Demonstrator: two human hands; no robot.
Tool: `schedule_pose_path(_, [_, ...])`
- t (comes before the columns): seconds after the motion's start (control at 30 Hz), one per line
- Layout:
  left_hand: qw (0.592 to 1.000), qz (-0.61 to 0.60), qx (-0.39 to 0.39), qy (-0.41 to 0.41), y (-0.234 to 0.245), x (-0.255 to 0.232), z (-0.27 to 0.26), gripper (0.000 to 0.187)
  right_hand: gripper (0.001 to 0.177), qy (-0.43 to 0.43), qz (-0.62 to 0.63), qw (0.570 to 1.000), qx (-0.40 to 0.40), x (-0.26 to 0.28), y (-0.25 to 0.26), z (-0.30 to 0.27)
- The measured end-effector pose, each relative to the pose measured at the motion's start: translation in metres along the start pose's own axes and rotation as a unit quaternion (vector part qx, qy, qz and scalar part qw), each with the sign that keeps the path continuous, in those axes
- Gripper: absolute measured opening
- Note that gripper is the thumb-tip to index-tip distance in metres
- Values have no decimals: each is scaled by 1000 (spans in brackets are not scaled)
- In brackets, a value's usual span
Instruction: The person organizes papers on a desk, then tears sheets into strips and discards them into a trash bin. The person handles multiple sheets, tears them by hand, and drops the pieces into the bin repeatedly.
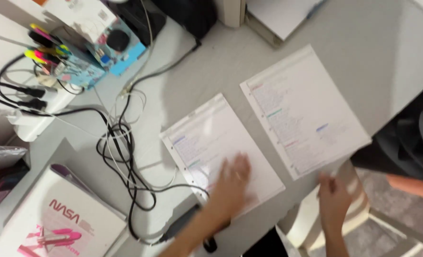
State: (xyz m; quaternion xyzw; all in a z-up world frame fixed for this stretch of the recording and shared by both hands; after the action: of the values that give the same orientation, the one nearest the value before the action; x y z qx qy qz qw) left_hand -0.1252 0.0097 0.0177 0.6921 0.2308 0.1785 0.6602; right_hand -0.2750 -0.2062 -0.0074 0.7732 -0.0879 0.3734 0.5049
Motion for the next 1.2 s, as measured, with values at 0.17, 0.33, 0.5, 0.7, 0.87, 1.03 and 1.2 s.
schedule_pose_path(0.17, [997,-70,2,22,25,-44,-19,101,32,-38,9,999,35,-8,-24,-43])
schedule_pose_path(0.33, [987,-147,-58,35,33,-48,-22,46,30,33,-11,997,72,31,-24,-72])
schedule_pose_path(0.5, [996,-54,-34,66,29,-50,-17,98,36,295,-51,954,-15,45,-36,-84])
schedule_pose_path(0.7, [993,-22,-78,85,40,-52,-10,62,32,172,-23,985,25,61,-32,-79])
schedule_pose_path(0.87, [993,-10,-91,70,38,-58,-12,58,29,197,15,980,34,76,-26,-75])
schedule_pose_path(1.03, [993,81,-52,74,35,-68,-16,67,28,181,-3,982,47,74,-24,-80])
schedule_pose_path(1.2, [989,115,-60,75,37,-68,-16,55,32,255,-36,966,2,73,-21,-91])
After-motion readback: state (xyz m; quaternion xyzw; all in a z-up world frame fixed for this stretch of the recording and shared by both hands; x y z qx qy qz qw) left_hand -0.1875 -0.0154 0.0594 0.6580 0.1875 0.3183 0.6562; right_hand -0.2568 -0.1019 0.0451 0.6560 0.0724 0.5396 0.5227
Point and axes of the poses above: each hand's wrist, its own z-axis towards the middle knuckle, its own y-axis out of the back of the hand, x = y × z, the point moved 5 cm from there along z, towards the middle knuckle, and after that the axes turned 6 degrees about y, right-handed, at the moved point
